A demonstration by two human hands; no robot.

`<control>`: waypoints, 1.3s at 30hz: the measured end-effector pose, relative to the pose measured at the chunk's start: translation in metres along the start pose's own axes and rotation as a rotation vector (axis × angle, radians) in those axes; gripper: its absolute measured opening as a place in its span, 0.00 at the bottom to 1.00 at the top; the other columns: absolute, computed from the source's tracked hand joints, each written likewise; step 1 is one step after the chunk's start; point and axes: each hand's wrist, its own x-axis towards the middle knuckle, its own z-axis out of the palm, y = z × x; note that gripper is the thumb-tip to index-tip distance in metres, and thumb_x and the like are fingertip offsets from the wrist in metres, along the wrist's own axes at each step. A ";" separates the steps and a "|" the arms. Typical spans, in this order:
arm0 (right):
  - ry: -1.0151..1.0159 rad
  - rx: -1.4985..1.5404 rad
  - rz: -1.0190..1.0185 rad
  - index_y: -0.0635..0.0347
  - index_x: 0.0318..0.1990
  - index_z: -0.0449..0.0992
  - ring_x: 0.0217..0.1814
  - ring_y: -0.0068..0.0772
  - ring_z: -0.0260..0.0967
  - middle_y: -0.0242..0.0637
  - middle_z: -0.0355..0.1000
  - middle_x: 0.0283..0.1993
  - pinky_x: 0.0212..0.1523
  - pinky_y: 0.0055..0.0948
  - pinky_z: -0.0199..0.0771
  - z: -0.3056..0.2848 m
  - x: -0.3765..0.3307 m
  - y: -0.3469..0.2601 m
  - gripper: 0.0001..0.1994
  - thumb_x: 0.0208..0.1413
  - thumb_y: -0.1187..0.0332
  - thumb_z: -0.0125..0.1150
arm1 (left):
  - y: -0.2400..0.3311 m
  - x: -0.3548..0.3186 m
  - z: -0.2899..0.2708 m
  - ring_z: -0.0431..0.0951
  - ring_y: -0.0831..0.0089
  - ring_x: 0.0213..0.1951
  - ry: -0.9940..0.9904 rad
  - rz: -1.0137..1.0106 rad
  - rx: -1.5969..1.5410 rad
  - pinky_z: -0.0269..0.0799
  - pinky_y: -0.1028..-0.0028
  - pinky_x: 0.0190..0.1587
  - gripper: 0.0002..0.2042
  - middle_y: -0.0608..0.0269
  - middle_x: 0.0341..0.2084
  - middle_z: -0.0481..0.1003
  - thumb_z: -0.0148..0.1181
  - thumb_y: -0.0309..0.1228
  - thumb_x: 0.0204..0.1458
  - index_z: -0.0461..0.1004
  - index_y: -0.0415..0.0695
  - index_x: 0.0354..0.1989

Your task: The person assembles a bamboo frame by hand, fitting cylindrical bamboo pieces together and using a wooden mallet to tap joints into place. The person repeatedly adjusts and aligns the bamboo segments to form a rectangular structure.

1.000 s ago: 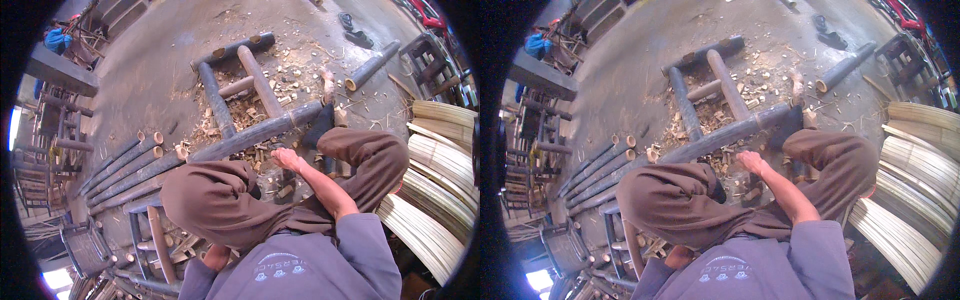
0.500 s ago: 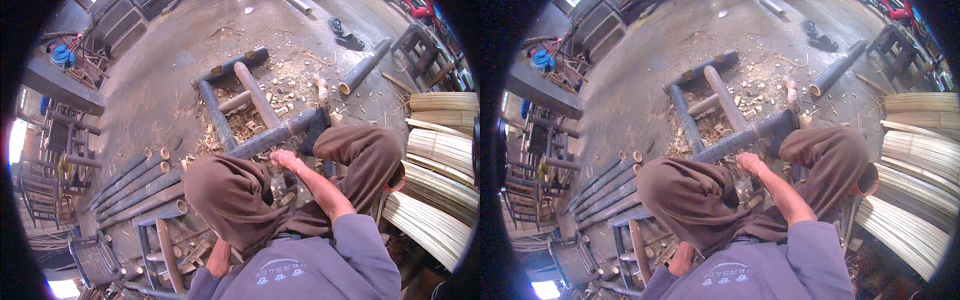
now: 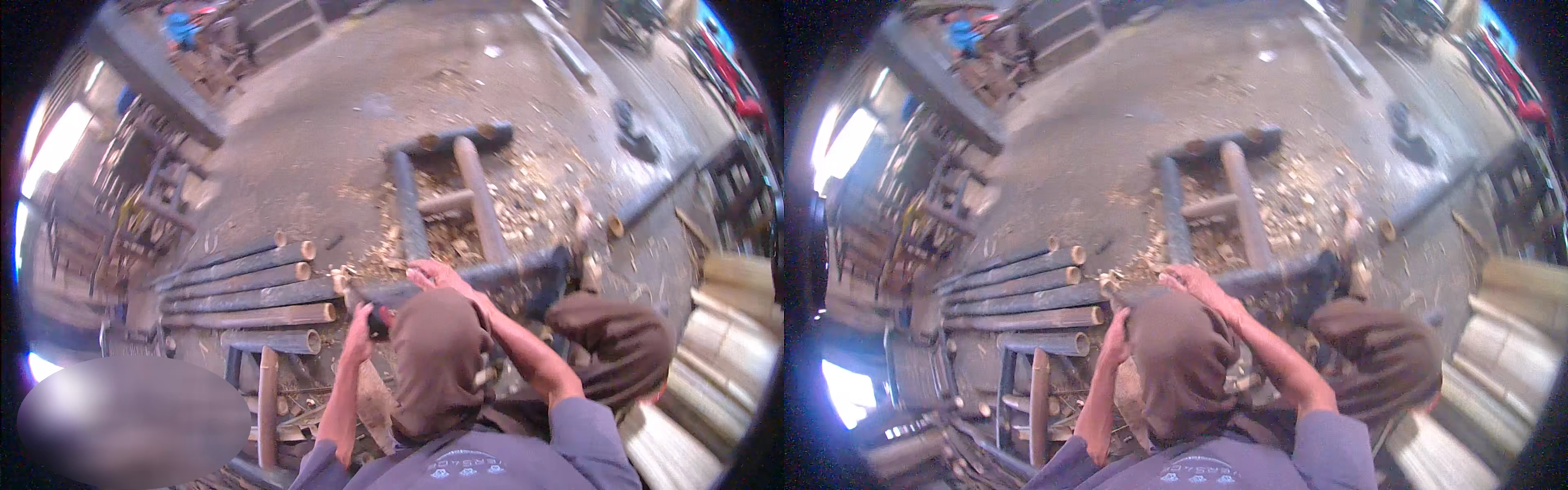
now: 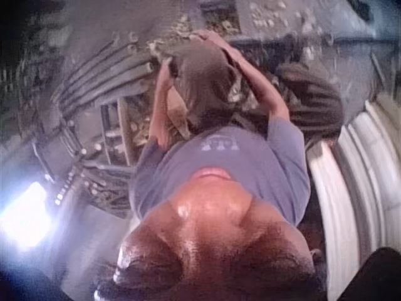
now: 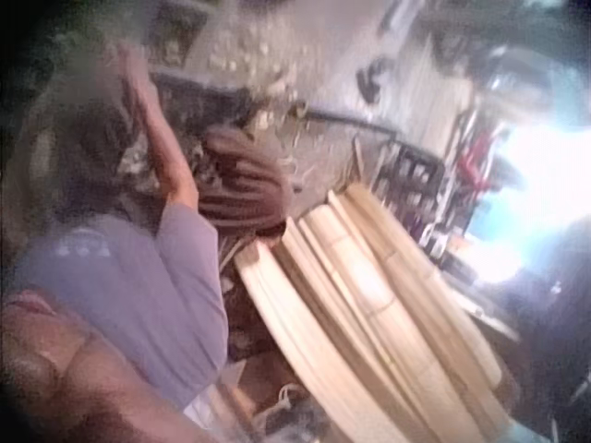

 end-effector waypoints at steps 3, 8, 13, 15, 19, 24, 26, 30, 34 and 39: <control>-0.118 -0.508 -0.505 0.66 0.58 0.68 0.61 0.54 0.65 0.53 0.64 0.62 0.61 0.42 0.66 0.002 0.033 0.007 0.27 0.62 0.50 0.53 | 0.001 0.068 0.057 0.75 0.73 0.42 -0.227 0.274 -0.033 0.74 0.66 0.45 0.15 0.68 0.37 0.74 0.51 0.46 0.59 0.69 0.53 0.48; 0.130 -0.290 -0.012 0.58 0.57 0.71 0.55 0.55 0.69 0.53 0.72 0.52 0.55 0.44 0.69 -0.036 0.049 -0.022 0.25 0.59 0.51 0.56 | 0.045 0.064 0.145 0.75 0.66 0.50 -0.269 0.012 -0.244 0.71 0.58 0.53 0.28 0.60 0.47 0.75 0.37 0.58 0.62 0.69 0.49 0.55; 0.057 -0.675 0.097 0.58 0.53 0.74 0.51 0.52 0.73 0.51 0.75 0.48 0.53 0.42 0.71 -0.135 0.057 0.010 0.25 0.57 0.48 0.57 | 0.085 0.097 0.159 0.70 0.57 0.55 -0.196 0.203 1.066 0.69 0.57 0.49 0.25 0.52 0.56 0.67 0.51 0.52 0.60 0.65 0.49 0.59; -0.015 -0.782 0.136 0.57 0.53 0.74 0.53 0.51 0.72 0.49 0.75 0.49 0.54 0.43 0.72 -0.158 0.066 0.007 0.27 0.56 0.44 0.57 | 0.097 0.106 0.172 0.76 0.52 0.44 -0.007 0.795 1.146 0.72 0.57 0.45 0.26 0.47 0.42 0.74 0.60 0.47 0.55 0.66 0.43 0.56; -0.124 -0.844 0.118 0.55 0.53 0.73 0.53 0.51 0.72 0.48 0.75 0.48 0.53 0.45 0.73 -0.193 0.090 0.023 0.28 0.56 0.42 0.55 | 0.119 0.171 0.198 0.79 0.53 0.39 -0.084 1.287 1.430 0.74 0.60 0.41 0.23 0.51 0.34 0.77 0.60 0.44 0.56 0.67 0.42 0.53; -0.178 -0.890 0.149 0.53 0.54 0.72 0.53 0.50 0.71 0.46 0.73 0.49 0.53 0.44 0.72 -0.228 0.126 0.028 0.26 0.56 0.44 0.56 | 0.141 0.236 0.205 0.76 0.51 0.46 -0.613 0.843 1.322 0.73 0.59 0.46 0.21 0.50 0.44 0.75 0.61 0.41 0.56 0.67 0.44 0.53; -0.175 -0.890 0.153 0.53 0.54 0.72 0.53 0.50 0.70 0.46 0.72 0.49 0.54 0.43 0.71 -0.241 0.145 0.046 0.25 0.56 0.47 0.57 | 0.149 0.250 0.222 0.76 0.51 0.44 -0.633 0.937 1.206 0.73 0.59 0.45 0.18 0.49 0.40 0.75 0.62 0.39 0.54 0.69 0.42 0.49; -0.109 -0.899 0.085 0.49 0.54 0.72 0.52 0.48 0.72 0.43 0.73 0.49 0.47 0.47 0.76 -0.263 0.181 0.081 0.24 0.56 0.47 0.58 | 0.157 0.324 0.239 0.76 0.52 0.44 -0.527 0.908 1.451 0.73 0.59 0.45 0.15 0.52 0.38 0.75 0.61 0.37 0.52 0.72 0.44 0.45; 0.036 -0.973 0.129 0.47 0.55 0.71 0.53 0.47 0.71 0.41 0.71 0.50 0.48 0.47 0.76 -0.293 0.221 0.123 0.23 0.55 0.49 0.59 | 0.190 0.381 0.246 0.77 0.57 0.45 -0.257 1.029 1.642 0.75 0.60 0.44 0.11 0.60 0.41 0.76 0.59 0.39 0.52 0.76 0.53 0.42; 0.198 -1.099 0.177 0.44 0.59 0.71 0.56 0.46 0.70 0.41 0.71 0.53 0.53 0.46 0.74 -0.356 0.254 0.183 0.24 0.54 0.53 0.61 | 0.221 0.445 0.214 0.69 0.55 0.58 -0.117 0.966 2.030 0.68 0.50 0.53 0.29 0.64 0.54 0.71 0.69 0.48 0.42 0.67 0.62 0.56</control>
